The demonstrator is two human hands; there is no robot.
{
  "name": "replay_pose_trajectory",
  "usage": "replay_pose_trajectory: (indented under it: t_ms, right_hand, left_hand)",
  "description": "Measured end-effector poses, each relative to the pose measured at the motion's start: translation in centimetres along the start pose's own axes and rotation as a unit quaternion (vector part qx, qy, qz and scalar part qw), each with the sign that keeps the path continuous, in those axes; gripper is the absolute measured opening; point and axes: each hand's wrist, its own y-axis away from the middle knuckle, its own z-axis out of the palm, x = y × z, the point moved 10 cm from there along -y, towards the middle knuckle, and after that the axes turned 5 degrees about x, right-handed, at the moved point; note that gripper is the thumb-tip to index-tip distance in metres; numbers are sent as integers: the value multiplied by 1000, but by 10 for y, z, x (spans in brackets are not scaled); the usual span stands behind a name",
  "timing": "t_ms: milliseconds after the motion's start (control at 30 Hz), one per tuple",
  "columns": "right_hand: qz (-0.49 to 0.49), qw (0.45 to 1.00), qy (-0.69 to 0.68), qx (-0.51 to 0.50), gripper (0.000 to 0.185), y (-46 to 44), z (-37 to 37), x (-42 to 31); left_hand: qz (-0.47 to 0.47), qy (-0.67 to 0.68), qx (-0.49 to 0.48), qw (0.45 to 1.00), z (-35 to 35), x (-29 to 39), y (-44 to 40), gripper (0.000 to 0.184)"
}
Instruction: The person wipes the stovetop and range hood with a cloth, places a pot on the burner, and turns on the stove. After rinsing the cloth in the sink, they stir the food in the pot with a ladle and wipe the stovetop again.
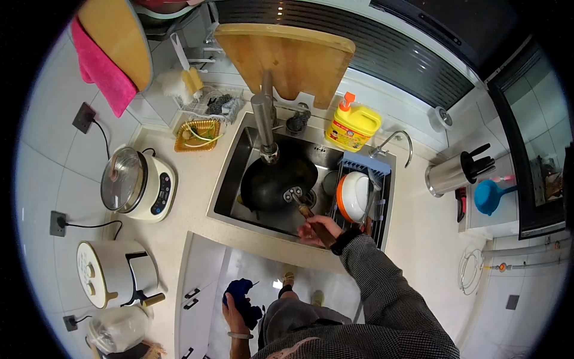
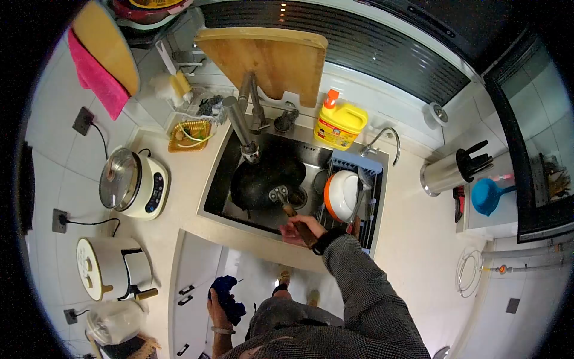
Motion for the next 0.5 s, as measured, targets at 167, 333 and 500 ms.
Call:
replay_pose_trajectory:
  t_ms: [167,333,500]
  right_hand:
    - [129,940,-201,-242,10,4,49,7]
    - [-33,983,175,-53,13,98,14,24]
    - [-133,919,371,-18,18,208,-17,50]
  left_hand:
    - [4,8,-26,1000,25,15,-4,45]
    - [14,52,-117,992,60,42,13,48]
    - [251,39,-184,950,127,93,52,41]
